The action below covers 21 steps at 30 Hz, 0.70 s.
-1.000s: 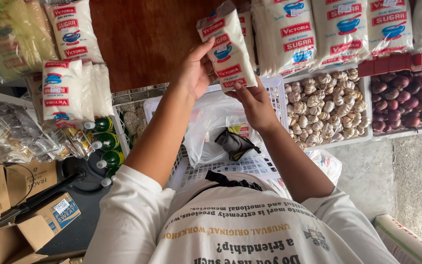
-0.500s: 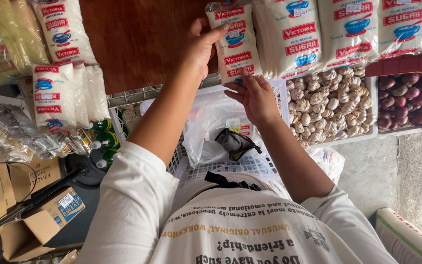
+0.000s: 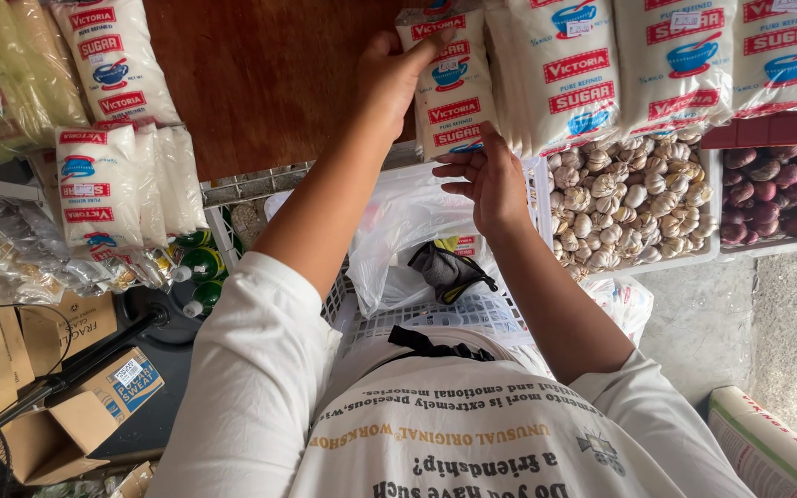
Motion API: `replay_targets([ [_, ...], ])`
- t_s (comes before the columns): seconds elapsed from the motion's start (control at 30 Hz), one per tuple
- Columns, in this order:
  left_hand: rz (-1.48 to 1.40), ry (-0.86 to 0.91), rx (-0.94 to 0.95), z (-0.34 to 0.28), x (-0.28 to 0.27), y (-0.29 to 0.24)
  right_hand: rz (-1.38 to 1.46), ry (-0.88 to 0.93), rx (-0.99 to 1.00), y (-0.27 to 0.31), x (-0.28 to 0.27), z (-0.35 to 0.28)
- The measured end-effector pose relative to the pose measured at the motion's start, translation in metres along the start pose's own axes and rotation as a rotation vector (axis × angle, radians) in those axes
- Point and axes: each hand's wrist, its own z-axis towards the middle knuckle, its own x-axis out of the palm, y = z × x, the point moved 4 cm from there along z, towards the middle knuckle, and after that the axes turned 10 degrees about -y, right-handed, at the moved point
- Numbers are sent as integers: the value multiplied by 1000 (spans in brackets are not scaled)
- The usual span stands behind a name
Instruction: The recorder is scanning barcodes on small packets of sugar and placing them into a plastic bag within a basket in a retail setting.
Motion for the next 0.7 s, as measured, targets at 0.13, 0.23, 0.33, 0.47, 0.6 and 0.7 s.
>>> replay_targets([
  [0.13,184,-52,22,-2,17,-11,-65,-84,17,-2,-1,2],
  [0.23,395,-158,127,2,18,-11,-34,-122,28,-8,-3,5],
  [0.33,497,-186,349,0,20,-17,-4,-173,-3,-9,-1,5],
  [0.47,477,-325,251,-5,7,8,71,-202,-13,-14,2,-4],
  [0.6,-147,-154,37,-18,4,45,210,-140,-77,-24,-5,-11],
  [0.7,-298,-38,-19,-30,14,38,281,-80,-139,-17,-1,-17],
])
